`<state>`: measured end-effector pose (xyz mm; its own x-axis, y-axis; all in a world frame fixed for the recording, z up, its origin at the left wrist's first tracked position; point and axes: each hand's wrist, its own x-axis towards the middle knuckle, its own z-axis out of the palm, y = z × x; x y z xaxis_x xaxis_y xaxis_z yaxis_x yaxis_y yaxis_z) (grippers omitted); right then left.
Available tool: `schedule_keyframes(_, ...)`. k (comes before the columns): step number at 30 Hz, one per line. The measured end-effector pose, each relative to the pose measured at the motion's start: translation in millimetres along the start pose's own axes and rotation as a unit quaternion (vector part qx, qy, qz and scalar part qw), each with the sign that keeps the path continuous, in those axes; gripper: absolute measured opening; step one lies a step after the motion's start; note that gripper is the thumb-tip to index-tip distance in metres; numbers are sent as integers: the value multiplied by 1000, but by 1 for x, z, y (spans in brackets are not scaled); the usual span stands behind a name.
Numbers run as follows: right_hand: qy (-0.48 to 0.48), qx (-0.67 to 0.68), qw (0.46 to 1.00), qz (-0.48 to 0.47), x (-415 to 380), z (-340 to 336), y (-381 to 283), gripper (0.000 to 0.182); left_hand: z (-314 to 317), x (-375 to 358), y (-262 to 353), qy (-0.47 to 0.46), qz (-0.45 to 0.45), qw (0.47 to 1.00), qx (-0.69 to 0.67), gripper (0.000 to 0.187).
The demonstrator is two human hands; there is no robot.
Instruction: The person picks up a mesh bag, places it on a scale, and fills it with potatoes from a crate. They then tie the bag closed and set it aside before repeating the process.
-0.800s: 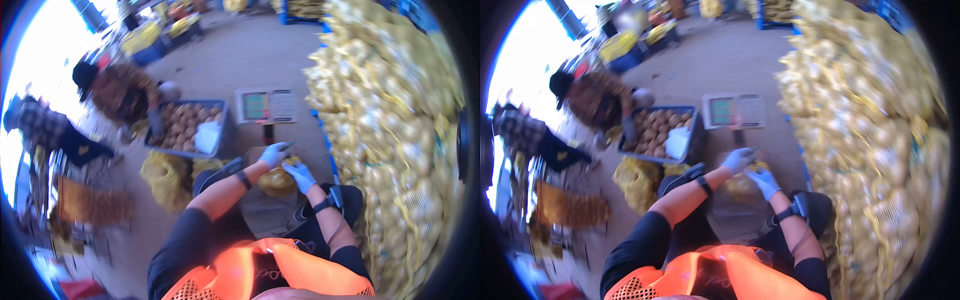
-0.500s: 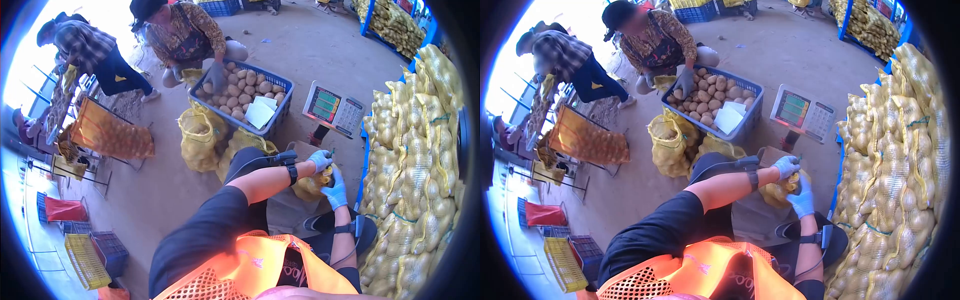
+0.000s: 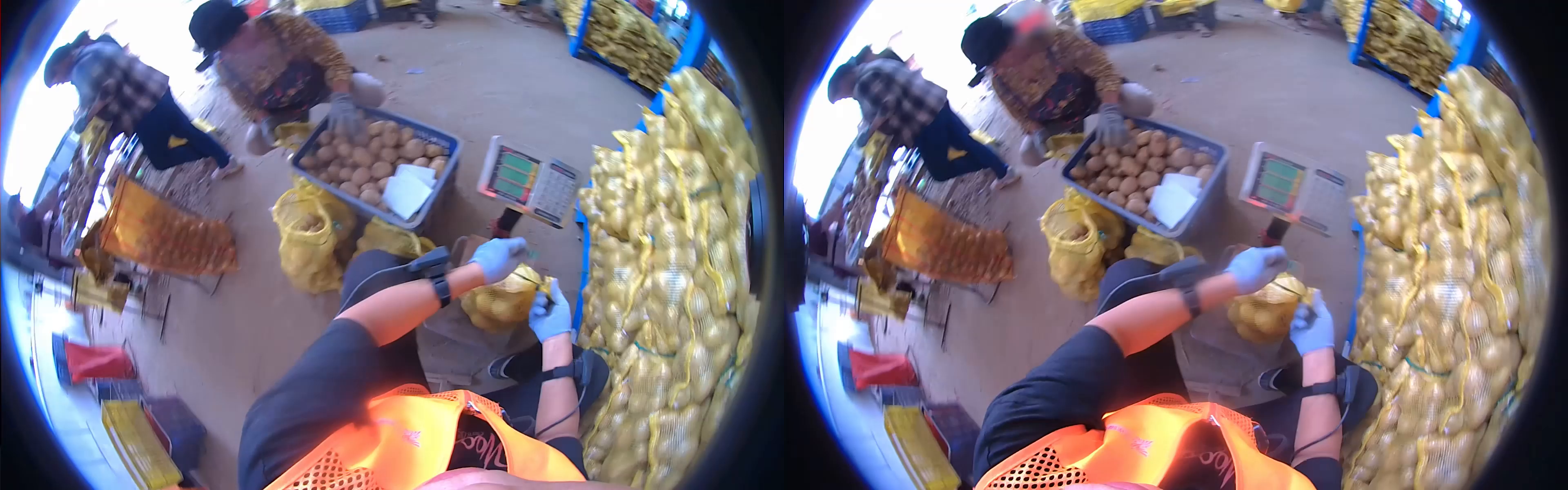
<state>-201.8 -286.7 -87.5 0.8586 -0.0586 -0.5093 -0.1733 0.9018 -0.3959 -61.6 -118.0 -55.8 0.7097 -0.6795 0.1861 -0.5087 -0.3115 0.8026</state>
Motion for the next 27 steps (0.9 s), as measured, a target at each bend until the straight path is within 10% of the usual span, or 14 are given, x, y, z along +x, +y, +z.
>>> schedule_keyframes(5,-33,84,996,8,-33,59,-4,55,-11,-26,42,-219,106,960,142,21)
schedule_keyframes(12,36,-234,968,80,-24,43,-5,81,7,-6,72,-106,155,981,47,23)
schedule_keyframes(21,54,-420,902,-82,-25,35,-5,34,36,24,34,-131,126,973,143,18)
schedule_keyframes(27,72,-563,807,-165,-5,7,8,43,49,35,-9,-159,-27,986,51,19)
